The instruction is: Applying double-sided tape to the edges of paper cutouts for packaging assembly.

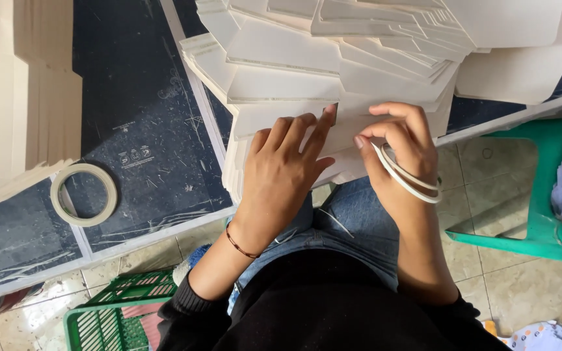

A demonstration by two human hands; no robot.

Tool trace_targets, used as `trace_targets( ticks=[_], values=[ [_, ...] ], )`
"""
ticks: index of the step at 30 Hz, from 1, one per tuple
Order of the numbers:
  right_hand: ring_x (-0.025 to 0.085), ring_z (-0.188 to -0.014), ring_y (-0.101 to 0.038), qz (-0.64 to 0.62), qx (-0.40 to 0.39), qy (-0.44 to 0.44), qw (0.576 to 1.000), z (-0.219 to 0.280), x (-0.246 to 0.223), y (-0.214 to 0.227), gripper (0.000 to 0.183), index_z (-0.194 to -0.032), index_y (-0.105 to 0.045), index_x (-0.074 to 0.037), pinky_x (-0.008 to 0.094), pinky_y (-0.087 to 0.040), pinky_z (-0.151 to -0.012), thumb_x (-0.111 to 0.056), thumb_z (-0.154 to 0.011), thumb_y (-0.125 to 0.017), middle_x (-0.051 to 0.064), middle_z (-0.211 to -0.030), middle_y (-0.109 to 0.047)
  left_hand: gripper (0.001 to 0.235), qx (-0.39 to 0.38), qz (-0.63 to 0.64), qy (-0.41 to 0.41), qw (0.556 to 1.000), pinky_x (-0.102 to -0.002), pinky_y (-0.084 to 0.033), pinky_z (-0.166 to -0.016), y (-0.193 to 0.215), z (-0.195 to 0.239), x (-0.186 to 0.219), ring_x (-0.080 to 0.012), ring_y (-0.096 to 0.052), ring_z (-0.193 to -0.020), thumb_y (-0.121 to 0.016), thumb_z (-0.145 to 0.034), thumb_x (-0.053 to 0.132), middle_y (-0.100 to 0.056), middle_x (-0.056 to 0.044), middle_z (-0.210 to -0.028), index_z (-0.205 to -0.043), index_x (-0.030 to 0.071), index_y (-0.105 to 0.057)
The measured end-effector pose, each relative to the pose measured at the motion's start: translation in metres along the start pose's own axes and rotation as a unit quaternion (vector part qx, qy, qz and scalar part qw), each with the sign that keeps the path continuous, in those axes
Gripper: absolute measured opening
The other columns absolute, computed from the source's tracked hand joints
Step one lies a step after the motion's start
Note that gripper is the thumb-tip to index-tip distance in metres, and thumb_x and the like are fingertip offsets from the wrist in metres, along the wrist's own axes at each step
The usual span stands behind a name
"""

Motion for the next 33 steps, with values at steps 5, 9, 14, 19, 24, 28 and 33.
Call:
trace_targets(
  ticks=[5, 9, 14, 19, 24, 28, 33],
  values=[
    [0.037, -0.112, -0.074, 0.0, -0.003, 0.025, 1.0, -0.011, -0.012, 0.01, 0.011, -0.104, -0.067, 0.001, 0.046, -0.057, -0.094, 0.006, -0.108, -0.075, 0.018, -0.13, -0.062, 0.076, -0.005, -0.062, -0.023, 0.998, -0.037, -0.048, -0.079, 0.011, -0.017, -0.006, -0.024, -0.06, -0.105, -0.085, -0.091, 0.01, -0.064, -0.004, -0.121, -0.161, 0.012, -0.054],
    [0.039, -0.124, -0.067, 0.007, -0.041, 0.086, 0.995, -0.018, -0.024, 0.006, 0.05, -0.108, -0.055, 0.001, 0.047, -0.053, -0.109, -0.002, -0.089, -0.101, 0.023, -0.131, -0.069, 0.073, 0.008, -0.144, -0.038, 0.989, -0.034, -0.044, -0.076, 0.031, -0.028, -0.008, -0.0202, -0.055, -0.092, -0.069, -0.11, -0.012, -0.059, 0.002, -0.102, -0.172, 0.014, -0.041],
    [0.038, -0.11, -0.074, -0.019, 0.043, 0.031, 0.998, -0.015, -0.019, 0.006, 0.027, -0.108, -0.054, 0.002, 0.045, -0.058, -0.098, 0.019, -0.096, -0.071, 0.024, -0.116, -0.075, 0.051, 0.176, -0.128, 0.053, 0.975, -0.04, -0.046, -0.103, 0.065, -0.007, 0.005, -0.0215, -0.073, -0.119, -0.077, -0.119, 0.004, -0.075, -0.003, -0.128, -0.161, 0.021, -0.052],
    [0.024, -0.087, -0.059, -0.045, 0.211, -0.064, 0.974, -0.01, 0.021, 0.0, 0.033, -0.112, -0.05, -0.002, 0.036, -0.047, -0.079, 0.003, -0.108, -0.082, 0.015, -0.101, -0.06, 0.064, 0.157, -0.066, 0.205, 0.964, -0.051, -0.055, -0.103, 0.044, 0.031, -0.019, -0.0378, -0.064, -0.124, -0.064, -0.124, 0.035, -0.061, -0.023, -0.147, -0.171, 0.004, -0.034],
    [0.024, -0.101, -0.05, -0.072, 0.298, -0.062, 0.95, -0.026, 0.025, 0.011, 0.035, -0.111, -0.043, -0.005, 0.038, -0.045, -0.094, -0.001, -0.112, -0.078, 0.012, -0.107, -0.047, 0.087, 0.056, -0.011, 0.229, 0.972, -0.042, -0.057, -0.09, 0.011, 0.049, -0.037, -0.0294, -0.066, -0.101, -0.077, -0.115, 0.03, -0.065, -0.014, -0.12, -0.176, 0.004, -0.02],
    [0.026, -0.096, -0.043, -0.016, 0.319, -0.017, 0.947, -0.033, 0.013, 0.009, 0.033, -0.109, -0.041, -0.004, 0.041, -0.04, -0.091, -0.013, -0.115, -0.072, 0.012, -0.103, -0.041, 0.085, 0.068, 0.025, 0.23, 0.971, -0.041, -0.059, -0.099, 0.011, 0.052, -0.033, -0.0279, -0.063, -0.105, -0.076, -0.112, 0.007, -0.061, -0.012, -0.122, -0.176, 0.007, -0.02],
    [0.035, -0.099, -0.072, -0.05, 0.178, 0.0, 0.983, -0.026, 0.02, -0.03, 0.032, -0.1, -0.053, -0.005, 0.043, -0.056, -0.093, 0.01, -0.101, -0.081, 0.014, -0.103, -0.067, 0.075, 0.144, -0.048, 0.194, 0.969, -0.044, -0.047, -0.079, 0.025, 0.045, -0.015, -0.0352, -0.06, -0.1, -0.083, -0.1, 0.013, -0.063, -0.016, -0.116, -0.164, -0.004, -0.047]
  ],
)
Point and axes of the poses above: each hand's wrist, its own z-axis away from the middle knuckle, its own y-axis out of the back of the hand, x = y × z, the point moved 3 cm from there along -z, towards the middle knuckle
